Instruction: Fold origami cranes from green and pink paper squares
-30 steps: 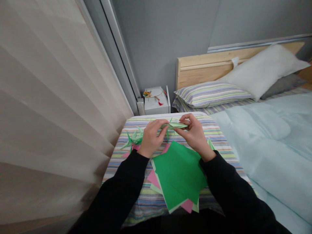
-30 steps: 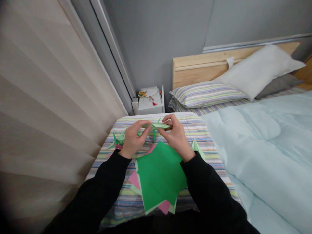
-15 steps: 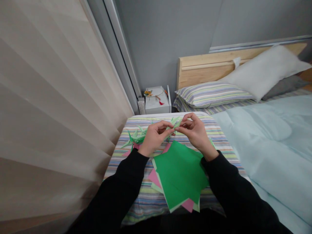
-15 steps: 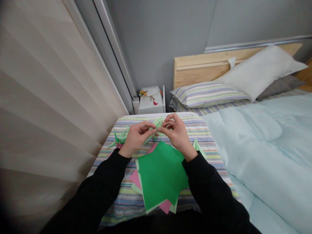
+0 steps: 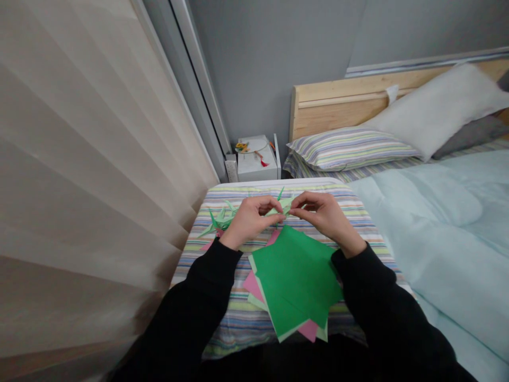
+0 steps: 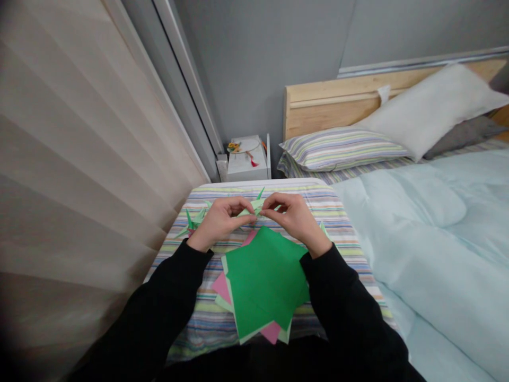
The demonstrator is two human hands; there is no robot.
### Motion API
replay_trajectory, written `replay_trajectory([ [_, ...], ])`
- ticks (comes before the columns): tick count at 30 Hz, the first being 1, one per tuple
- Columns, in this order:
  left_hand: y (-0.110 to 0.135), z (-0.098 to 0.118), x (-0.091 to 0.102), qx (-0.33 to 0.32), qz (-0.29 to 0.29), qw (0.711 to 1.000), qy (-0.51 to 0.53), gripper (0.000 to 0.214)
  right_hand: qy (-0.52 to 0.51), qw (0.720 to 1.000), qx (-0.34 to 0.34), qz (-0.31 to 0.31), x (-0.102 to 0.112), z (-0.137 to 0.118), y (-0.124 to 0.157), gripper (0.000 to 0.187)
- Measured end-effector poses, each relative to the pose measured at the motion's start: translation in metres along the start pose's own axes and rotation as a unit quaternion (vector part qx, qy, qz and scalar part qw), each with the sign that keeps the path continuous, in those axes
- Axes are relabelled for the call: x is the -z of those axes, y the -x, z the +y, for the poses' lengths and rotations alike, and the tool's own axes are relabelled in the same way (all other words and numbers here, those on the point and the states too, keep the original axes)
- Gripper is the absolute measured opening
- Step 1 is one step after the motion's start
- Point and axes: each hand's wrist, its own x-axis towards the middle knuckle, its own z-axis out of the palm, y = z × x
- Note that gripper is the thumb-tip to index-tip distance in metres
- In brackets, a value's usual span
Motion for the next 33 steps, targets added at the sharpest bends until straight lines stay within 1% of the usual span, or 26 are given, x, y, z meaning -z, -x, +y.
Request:
replay_trajectory([
  [4, 0.0006, 0.0015, 0.0006, -0.001, -0.008, 1.0, -0.021, 0.011, -0.01, 1.0, -0.02, -0.005, -0.0002, -0.0011, -0.0002, 0.009],
  [12, 0.001, 0.0033, 0.0, 0.019, -0.016, 1.0, 0.01, 0.015, -0.039, 0.998, -0.039, 0.004, -0.0025, -0.0012, 0.0016, 0.009],
  [16, 0.0014, 0.0022, 0.0014, 0.034, -0.014, 0.999, 0.012, 0.019, -0.062, 0.997, -0.054, 0.003, -0.0032, -0.0047, 0.0023, 0.012],
  [19, 0.0022, 0.002, 0.0024, 0.032, -0.017, 0.999, 0.012, 0.021, -0.069, 0.995, -0.068, -0.001, -0.0031, -0.0064, 0.0025, 0.015],
  [27, 0.0033, 0.0069, 0.0027, 0.028, -0.044, 0.999, 0.004, 0.022, -0.069, 0.993, -0.09, -0.027, -0.0045, -0.0029, 0.0037, 0.02],
  [31, 0.0031, 0.008, 0.0014, 0.036, -0.051, 0.998, 0.028, 0.02, -0.1, 0.991, -0.09, -0.021, -0.0075, -0.004, 0.0037, 0.026],
  [33, 0.003, 0.0083, 0.0009, 0.036, -0.044, 0.998, 0.026, 0.021, -0.119, 0.989, -0.082, -0.018, -0.0082, -0.0045, 0.0038, 0.027],
])
